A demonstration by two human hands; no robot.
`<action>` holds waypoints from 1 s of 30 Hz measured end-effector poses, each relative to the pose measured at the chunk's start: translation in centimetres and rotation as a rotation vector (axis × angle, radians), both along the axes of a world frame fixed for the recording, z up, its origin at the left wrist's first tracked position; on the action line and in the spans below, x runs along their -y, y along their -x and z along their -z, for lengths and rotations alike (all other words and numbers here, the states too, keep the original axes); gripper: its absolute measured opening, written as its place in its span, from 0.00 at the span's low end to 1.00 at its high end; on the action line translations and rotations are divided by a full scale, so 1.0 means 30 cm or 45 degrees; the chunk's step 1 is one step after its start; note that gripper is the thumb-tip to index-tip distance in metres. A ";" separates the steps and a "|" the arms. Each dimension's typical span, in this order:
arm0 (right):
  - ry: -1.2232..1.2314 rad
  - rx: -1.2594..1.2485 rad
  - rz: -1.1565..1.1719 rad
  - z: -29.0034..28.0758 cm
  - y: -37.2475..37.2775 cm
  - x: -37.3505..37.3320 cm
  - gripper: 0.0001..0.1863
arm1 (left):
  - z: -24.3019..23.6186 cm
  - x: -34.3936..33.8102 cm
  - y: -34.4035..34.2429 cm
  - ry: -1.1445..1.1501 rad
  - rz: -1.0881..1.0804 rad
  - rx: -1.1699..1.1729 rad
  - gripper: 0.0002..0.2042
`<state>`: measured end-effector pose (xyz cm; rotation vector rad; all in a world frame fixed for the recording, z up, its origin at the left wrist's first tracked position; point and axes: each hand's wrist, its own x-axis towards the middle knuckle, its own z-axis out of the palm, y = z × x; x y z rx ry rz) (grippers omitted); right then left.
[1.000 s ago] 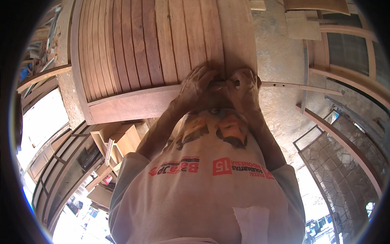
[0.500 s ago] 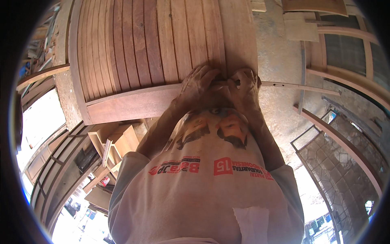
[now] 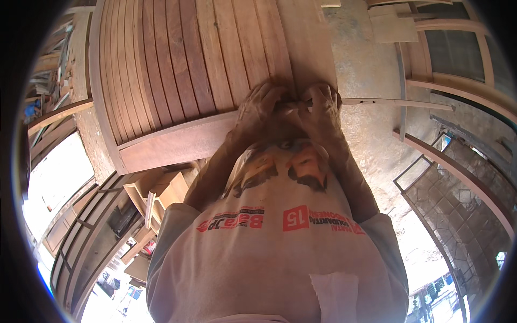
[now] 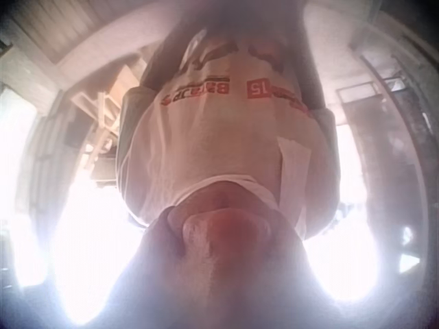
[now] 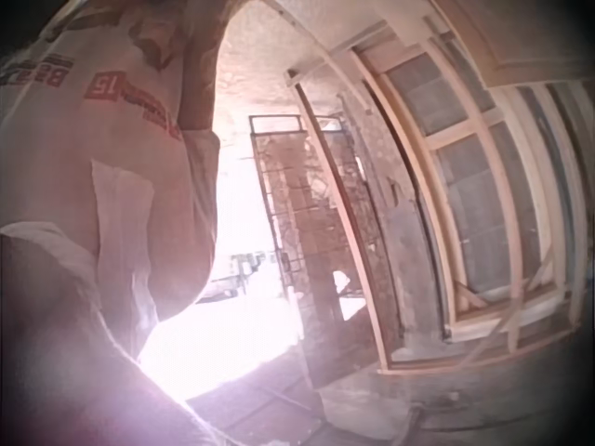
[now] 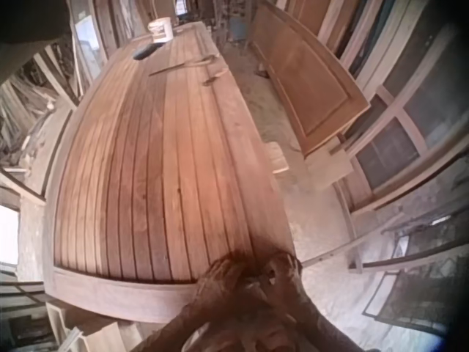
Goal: The person fits and cuts a thin wood trim piece to the edge of a wooden panel by hand, using a small saw to trim the length.
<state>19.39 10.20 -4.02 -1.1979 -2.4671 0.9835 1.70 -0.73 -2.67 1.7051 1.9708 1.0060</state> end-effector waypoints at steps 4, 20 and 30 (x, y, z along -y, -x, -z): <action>0.012 -0.036 0.015 0.000 -0.002 -0.001 0.12 | 0.013 0.001 -0.001 0.007 0.008 -0.006 0.24; -0.560 0.200 -0.046 -0.079 -0.210 -0.044 0.20 | 0.019 0.010 0.003 0.055 0.048 -0.036 0.17; -0.466 -0.153 0.009 -0.066 -0.245 -0.074 0.18 | -0.056 0.005 -0.023 0.208 0.062 0.075 0.11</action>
